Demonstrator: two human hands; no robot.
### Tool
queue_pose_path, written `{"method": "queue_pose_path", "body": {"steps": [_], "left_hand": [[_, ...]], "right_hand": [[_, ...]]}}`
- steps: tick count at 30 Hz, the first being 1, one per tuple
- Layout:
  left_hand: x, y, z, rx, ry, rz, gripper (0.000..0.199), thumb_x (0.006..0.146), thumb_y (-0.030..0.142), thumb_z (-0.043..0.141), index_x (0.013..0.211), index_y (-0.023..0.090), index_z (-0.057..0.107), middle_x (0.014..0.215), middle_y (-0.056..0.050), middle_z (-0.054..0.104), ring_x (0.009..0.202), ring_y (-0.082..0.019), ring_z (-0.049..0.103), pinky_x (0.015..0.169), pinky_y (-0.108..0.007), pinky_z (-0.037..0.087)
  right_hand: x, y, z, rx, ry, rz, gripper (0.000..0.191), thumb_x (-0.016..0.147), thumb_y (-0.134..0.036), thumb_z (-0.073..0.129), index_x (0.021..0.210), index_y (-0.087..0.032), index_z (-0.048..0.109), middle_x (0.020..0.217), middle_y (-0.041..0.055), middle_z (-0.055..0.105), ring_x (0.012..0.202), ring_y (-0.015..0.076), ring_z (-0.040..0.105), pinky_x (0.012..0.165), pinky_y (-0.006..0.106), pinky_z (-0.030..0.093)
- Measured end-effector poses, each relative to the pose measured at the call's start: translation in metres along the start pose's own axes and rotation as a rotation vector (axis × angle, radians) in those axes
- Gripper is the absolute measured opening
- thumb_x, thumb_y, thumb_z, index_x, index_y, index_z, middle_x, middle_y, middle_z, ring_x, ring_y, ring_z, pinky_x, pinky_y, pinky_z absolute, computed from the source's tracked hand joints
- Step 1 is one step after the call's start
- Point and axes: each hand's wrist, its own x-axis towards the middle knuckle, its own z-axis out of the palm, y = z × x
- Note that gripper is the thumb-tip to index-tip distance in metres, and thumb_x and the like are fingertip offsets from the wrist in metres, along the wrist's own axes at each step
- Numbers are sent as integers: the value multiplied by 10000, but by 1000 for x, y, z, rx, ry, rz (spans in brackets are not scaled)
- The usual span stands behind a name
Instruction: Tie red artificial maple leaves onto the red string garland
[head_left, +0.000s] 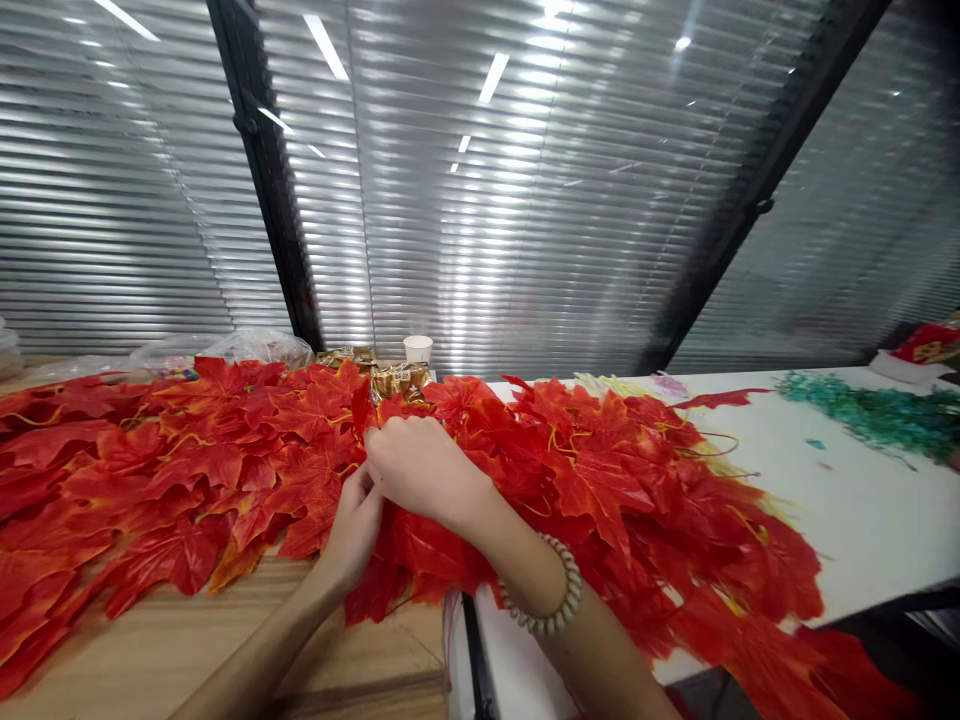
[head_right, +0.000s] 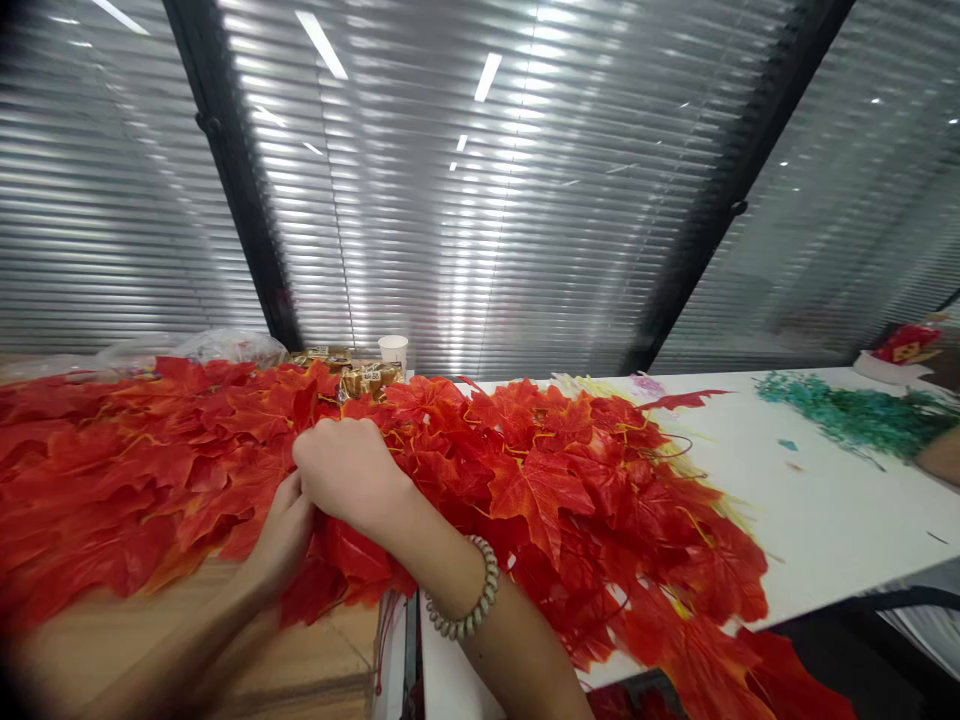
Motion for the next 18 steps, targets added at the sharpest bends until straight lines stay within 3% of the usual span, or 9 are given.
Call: {"method": "queue_pose_path", "body": {"steps": [18], "left_hand": [[-1,-2,0,-40,-29,-32,276,607,372,658,735,135,599,768,-41,672,781,-210,565,679,-283,445]], "right_hand": [[0,0,3,4,0,3,157,750,-53,455,745,-103,603,689,96,620,650,207,608,495,283,416]]}}
